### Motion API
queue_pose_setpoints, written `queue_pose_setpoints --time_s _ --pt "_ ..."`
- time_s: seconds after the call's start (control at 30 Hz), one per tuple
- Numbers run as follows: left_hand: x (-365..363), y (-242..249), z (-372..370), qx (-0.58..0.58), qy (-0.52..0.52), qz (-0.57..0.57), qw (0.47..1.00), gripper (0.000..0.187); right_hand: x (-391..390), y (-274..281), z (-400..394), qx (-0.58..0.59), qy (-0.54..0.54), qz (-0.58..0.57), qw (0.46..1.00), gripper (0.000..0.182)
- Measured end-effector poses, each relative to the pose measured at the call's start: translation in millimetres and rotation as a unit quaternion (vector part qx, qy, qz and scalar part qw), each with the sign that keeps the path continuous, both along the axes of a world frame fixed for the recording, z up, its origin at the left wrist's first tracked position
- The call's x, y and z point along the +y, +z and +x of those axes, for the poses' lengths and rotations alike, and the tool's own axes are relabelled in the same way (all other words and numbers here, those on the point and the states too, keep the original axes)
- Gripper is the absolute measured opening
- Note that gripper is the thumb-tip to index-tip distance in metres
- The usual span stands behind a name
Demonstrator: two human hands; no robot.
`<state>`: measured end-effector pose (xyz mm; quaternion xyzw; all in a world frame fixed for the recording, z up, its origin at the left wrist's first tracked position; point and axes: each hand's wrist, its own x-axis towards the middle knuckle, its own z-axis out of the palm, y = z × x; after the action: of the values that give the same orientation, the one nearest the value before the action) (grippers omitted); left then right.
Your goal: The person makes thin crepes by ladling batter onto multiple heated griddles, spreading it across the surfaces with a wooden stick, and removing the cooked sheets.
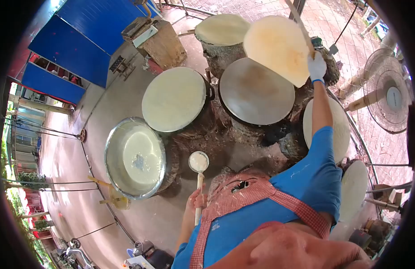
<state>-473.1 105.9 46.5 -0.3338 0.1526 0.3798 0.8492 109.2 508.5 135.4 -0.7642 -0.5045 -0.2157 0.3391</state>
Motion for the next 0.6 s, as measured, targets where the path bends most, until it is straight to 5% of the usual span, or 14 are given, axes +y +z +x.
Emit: queue_pose_setpoints --time_s 0.2,0.27,0.43,0.5,0.6 --pt "10.9 -3.6 -29.3 0.023 0.064 -0.012 0.998 0.031 56.0 113.1 -18.5 -0.084 0.057 -0.037 0.994 0.036" --pt "14.1 -5.6 -35.7 0.006 0.087 0.015 0.996 0.033 85.8 151.6 -33.9 -0.150 0.066 -0.131 0.978 0.033" --pt "37.1 8.8 -9.8 0.036 0.166 0.025 0.985 0.032 200.2 167.7 -79.0 -0.271 0.181 -0.178 0.929 0.028" --pt "46.7 11.8 -8.7 0.069 0.187 0.025 0.980 0.032 213.3 179.1 -130.2 -0.267 0.182 -0.284 0.903 0.029" --pt "62.6 10.9 -0.1 0.028 0.207 0.055 0.976 0.033 254.4 190.6 -173.9 -0.262 0.190 -0.291 0.900 0.029"
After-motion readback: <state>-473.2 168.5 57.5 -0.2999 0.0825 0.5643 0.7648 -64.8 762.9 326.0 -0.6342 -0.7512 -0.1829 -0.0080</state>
